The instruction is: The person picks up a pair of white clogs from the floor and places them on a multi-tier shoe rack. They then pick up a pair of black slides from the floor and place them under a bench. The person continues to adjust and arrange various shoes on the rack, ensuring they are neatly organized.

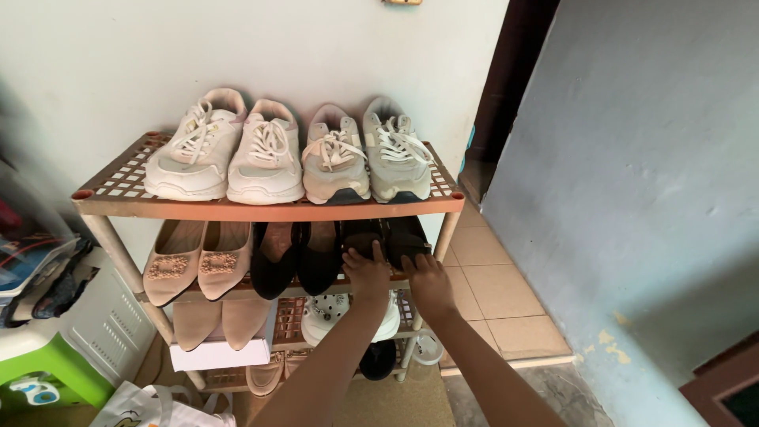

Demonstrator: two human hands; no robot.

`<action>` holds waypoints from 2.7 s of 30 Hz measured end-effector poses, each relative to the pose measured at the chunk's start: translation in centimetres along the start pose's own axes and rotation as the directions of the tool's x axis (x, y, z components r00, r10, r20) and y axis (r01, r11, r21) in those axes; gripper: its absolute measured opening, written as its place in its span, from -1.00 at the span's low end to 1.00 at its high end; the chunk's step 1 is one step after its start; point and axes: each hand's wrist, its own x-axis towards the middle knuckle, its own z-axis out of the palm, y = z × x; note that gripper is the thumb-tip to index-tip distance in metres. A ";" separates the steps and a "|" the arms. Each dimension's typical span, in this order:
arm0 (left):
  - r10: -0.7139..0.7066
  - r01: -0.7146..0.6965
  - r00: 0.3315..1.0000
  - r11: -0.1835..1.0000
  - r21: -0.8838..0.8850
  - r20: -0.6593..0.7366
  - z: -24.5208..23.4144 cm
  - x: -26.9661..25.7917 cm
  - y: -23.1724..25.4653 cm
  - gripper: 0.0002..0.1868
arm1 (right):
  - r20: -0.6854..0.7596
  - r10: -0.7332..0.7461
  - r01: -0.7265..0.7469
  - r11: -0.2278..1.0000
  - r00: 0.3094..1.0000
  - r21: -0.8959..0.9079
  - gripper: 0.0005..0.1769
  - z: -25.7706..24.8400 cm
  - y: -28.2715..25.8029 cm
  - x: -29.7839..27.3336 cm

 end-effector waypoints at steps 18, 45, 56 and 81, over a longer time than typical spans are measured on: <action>0.012 -0.017 0.993 0.999 -0.037 -0.121 -1.7 -2.4 -1.3 -0.33 | 0.037 0.035 -0.037 0.998 0.999 0.045 -0.66 0.1 0.2 0.2; 0.059 -0.052 0.997 0.992 0.117 -0.057 0.3 -0.8 -0.5 -0.23 | 0.015 0.056 -0.057 0.998 0.998 0.037 -0.65 1.5 -0.9 0.0; 0.284 -0.315 0.920 0.946 -0.076 -0.270 -4.3 -5.8 -5.5 -0.21 | -0.085 0.076 -0.065 0.990 0.993 0.129 -0.53 -2.4 -1.1 -0.9; 0.005 -0.365 0.852 0.722 -0.588 -0.523 -4.4 -12.7 -7.0 -0.59 | 0.848 0.523 -0.623 -0.636 0.086 0.455 -0.57 -8.2 -3.4 -0.9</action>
